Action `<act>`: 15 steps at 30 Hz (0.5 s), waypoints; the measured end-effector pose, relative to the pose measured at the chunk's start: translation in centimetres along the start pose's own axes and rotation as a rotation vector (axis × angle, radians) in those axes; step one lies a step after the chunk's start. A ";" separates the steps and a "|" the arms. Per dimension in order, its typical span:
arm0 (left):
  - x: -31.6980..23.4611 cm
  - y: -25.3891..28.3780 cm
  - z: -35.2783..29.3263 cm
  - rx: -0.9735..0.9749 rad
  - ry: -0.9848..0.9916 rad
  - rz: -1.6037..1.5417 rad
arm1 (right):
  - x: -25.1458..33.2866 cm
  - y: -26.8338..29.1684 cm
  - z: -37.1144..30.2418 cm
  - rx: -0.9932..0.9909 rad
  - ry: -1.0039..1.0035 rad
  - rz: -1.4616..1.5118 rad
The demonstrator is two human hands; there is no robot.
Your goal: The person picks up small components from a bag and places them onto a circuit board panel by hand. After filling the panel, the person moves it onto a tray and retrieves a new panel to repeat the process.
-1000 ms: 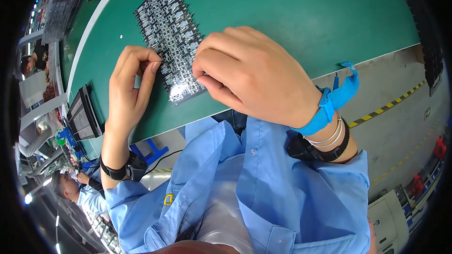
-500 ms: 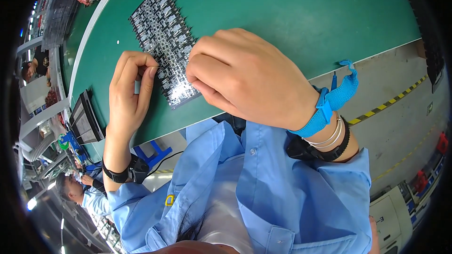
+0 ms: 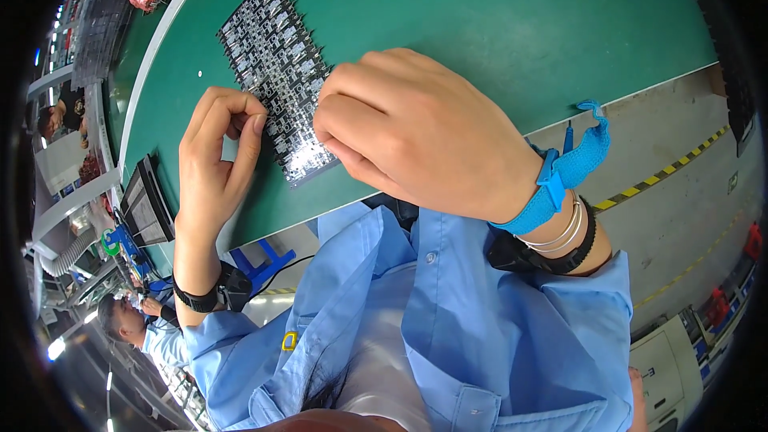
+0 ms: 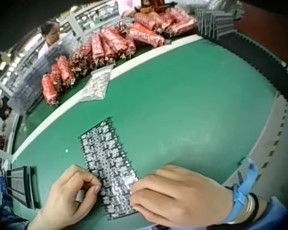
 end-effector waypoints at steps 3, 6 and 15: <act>-0.1 0.1 0.0 0.005 -0.001 0.004 | 0.0 -0.1 0.0 -0.006 0.000 0.002; -0.2 0.2 0.1 0.010 -0.002 0.006 | 0.0 -0.1 0.0 -0.007 -0.004 0.002; -0.3 0.3 0.2 0.016 0.002 0.014 | 0.0 0.0 0.0 0.001 0.007 -0.023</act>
Point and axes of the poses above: each hand's wrist, its own z-axis towards the middle knuckle, its own y-axis out of the back of the hand, x = y × z, the point moved 1 cm from there along z, towards the middle knuckle, and after that the axes turned 14 degrees about x, right-handed, at the moved point
